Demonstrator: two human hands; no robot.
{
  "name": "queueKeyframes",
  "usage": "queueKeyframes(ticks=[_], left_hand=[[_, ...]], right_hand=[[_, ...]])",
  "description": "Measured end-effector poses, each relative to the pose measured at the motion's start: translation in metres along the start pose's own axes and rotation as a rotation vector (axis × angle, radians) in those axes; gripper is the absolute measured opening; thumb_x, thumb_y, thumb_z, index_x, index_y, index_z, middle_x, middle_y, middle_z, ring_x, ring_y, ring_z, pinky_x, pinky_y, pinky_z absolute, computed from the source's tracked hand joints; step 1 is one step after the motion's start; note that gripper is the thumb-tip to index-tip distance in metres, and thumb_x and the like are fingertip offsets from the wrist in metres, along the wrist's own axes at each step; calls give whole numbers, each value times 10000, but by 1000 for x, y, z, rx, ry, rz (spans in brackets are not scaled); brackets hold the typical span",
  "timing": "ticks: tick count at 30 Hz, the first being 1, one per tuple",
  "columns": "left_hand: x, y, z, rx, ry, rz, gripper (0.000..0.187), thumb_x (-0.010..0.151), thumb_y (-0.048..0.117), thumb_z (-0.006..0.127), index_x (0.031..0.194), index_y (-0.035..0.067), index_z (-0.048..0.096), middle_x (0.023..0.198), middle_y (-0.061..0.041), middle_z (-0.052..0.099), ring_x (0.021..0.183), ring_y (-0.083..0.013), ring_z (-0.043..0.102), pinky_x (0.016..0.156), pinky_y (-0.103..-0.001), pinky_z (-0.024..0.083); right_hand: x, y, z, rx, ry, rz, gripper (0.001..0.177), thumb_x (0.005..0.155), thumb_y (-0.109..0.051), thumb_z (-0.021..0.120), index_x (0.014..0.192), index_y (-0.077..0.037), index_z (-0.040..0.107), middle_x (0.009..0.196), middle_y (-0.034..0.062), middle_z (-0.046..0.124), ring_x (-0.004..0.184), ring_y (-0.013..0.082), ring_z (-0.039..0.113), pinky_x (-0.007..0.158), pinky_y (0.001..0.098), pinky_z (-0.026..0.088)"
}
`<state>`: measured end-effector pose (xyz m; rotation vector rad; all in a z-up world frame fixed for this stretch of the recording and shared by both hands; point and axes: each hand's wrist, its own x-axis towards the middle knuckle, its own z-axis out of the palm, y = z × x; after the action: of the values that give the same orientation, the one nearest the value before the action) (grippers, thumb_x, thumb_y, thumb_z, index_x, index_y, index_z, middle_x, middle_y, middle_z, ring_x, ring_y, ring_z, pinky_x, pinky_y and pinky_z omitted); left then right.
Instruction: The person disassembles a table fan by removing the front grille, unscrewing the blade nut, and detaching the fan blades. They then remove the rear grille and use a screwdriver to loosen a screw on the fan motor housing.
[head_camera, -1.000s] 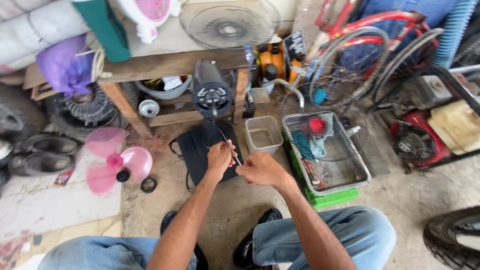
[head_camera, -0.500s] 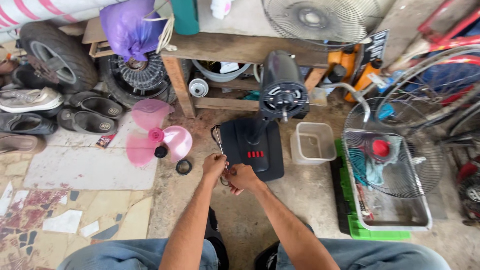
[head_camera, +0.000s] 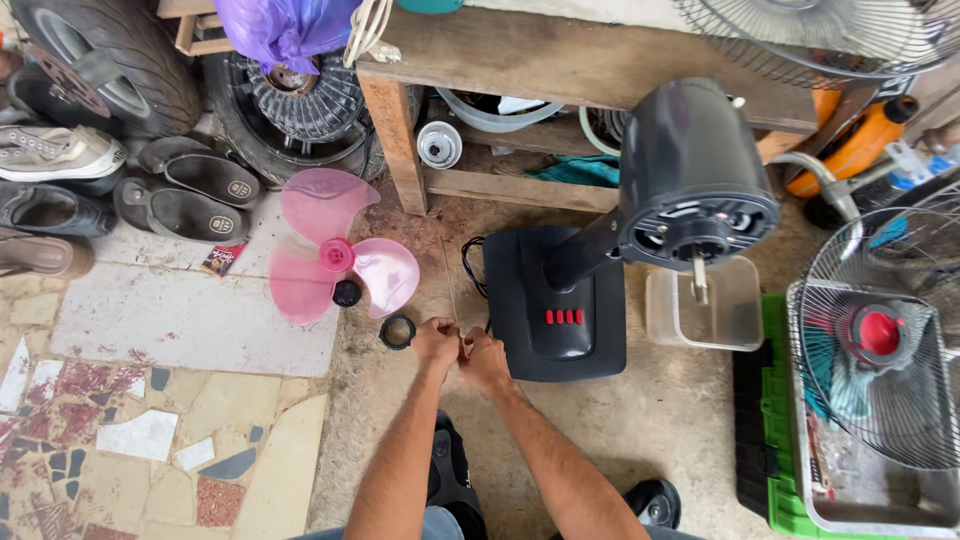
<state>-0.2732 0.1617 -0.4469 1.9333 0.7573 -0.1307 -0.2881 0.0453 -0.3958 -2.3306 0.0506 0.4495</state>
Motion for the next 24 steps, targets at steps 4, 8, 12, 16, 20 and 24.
queueKeyframes(ticks=[4, 8, 12, 16, 20, 24], left_hand=[[8, -22, 13, 129, -98, 38, 173, 823, 129, 688, 974, 93, 764, 867, -73, 808, 816, -213, 772, 784, -346, 592], [6, -34, 24, 86, -41, 63, 152, 866, 140, 658, 957, 103, 775, 858, -80, 793, 827, -234, 765, 793, -358, 596], [8, -34, 20, 142, 21, 165, 179, 785, 127, 726, 958, 86, 753, 878, -113, 773, 861, -284, 743, 799, -399, 588], [-3, -17, 14, 191, 37, 156, 136, 798, 152, 738, 918, 89, 730, 847, -117, 774, 847, -283, 749, 819, -400, 596], [-25, 20, -1, 221, 67, 234, 167, 818, 147, 742, 967, 84, 701, 867, -118, 740, 872, -298, 726, 818, -420, 586], [-54, 74, -10, 329, -68, 264, 217, 875, 168, 724, 1067, 96, 654, 1027, -106, 665, 934, -285, 703, 768, -435, 584]], right_hand=[[14, 18, 16, -56, -39, 24, 336, 827, -176, 777, 1083, -14, 632, 927, 210, 749, 898, 385, 744, 782, 454, 613], [21, 22, 18, -109, -115, 63, 420, 787, -186, 829, 1111, -15, 622, 995, 234, 731, 941, 395, 727, 807, 447, 617], [13, 16, 9, -20, -54, 31, 388, 803, -182, 789, 1146, -67, 648, 954, 196, 758, 924, 367, 752, 822, 435, 614], [-2, 2, -20, -17, -35, 28, 287, 822, -168, 744, 1077, -66, 658, 932, 152, 747, 898, 361, 756, 776, 446, 616], [-22, -15, -63, -54, 39, 32, 362, 836, -203, 758, 1155, -83, 639, 1012, 151, 729, 953, 361, 724, 793, 469, 592], [-39, -23, -109, -108, -48, 113, 465, 896, -240, 717, 1305, -97, 547, 1173, 145, 674, 1049, 294, 718, 839, 417, 633]])
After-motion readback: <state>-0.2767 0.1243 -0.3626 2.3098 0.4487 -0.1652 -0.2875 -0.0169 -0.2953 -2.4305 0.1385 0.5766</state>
